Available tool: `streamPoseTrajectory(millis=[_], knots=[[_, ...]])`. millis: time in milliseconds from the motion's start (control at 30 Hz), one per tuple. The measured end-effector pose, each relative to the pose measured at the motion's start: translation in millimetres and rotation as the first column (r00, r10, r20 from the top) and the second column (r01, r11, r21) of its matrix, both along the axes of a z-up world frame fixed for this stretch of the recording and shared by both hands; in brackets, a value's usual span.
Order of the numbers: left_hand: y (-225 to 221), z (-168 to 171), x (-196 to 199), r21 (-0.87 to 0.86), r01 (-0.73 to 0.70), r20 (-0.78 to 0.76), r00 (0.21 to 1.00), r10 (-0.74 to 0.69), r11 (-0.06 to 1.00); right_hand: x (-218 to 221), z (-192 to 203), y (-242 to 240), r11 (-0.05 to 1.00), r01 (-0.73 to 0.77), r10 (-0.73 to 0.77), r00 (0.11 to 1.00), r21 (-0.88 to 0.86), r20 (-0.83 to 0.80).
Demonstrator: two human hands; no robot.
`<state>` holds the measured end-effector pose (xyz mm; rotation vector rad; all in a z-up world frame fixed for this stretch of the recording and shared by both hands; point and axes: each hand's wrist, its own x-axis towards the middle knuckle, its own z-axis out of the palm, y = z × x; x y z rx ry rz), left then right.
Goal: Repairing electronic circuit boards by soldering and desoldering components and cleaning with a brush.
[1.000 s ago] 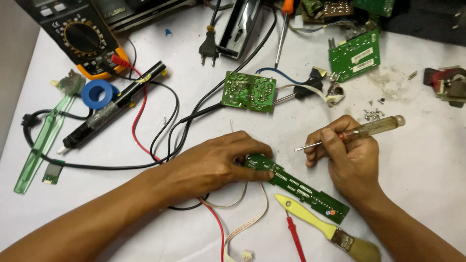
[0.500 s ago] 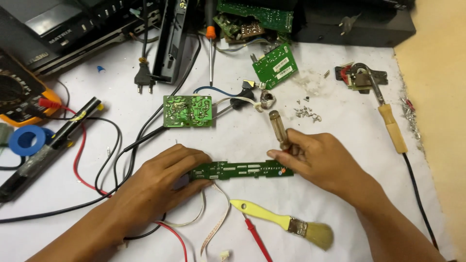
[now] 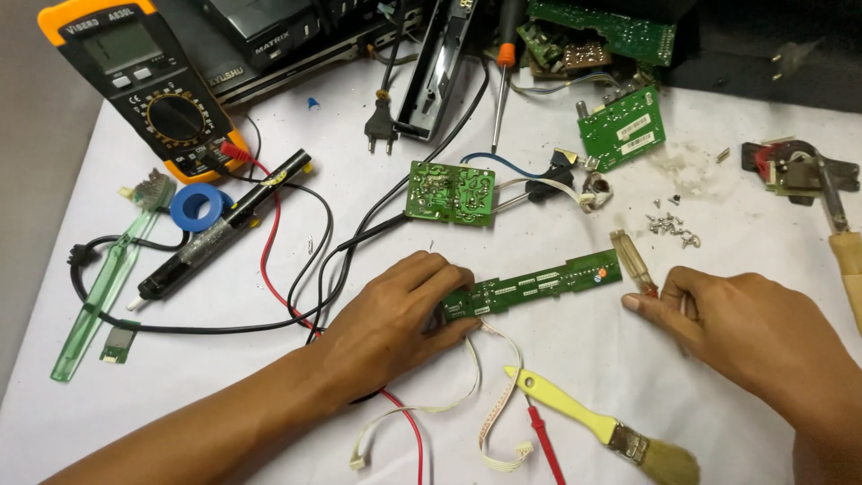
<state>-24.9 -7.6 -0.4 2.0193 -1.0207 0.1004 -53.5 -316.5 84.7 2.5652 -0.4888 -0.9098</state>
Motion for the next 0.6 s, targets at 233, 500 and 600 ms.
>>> streamPoseTrajectory(millis=[233, 500, 600], knots=[[2, 1, 0, -0.059, -0.001, -0.041, 0.999, -0.001, 0.998, -65, -45, -13, 0.944, 0.271, -0.004, 0.582, 0.189, -0.813], [2, 2, 2, 0.025, -0.053, -0.215, 0.975, 0.057, 0.998, -63, -14, 21, 0.971, 0.237, -0.180, 0.807, 0.028, -0.562], [1, 0, 2, 0.057, -0.054, -0.244, 0.968, 0.066, 0.997, -70, -16, 18, 0.984, 0.167, -0.117, 0.880, 0.069, -0.461]])
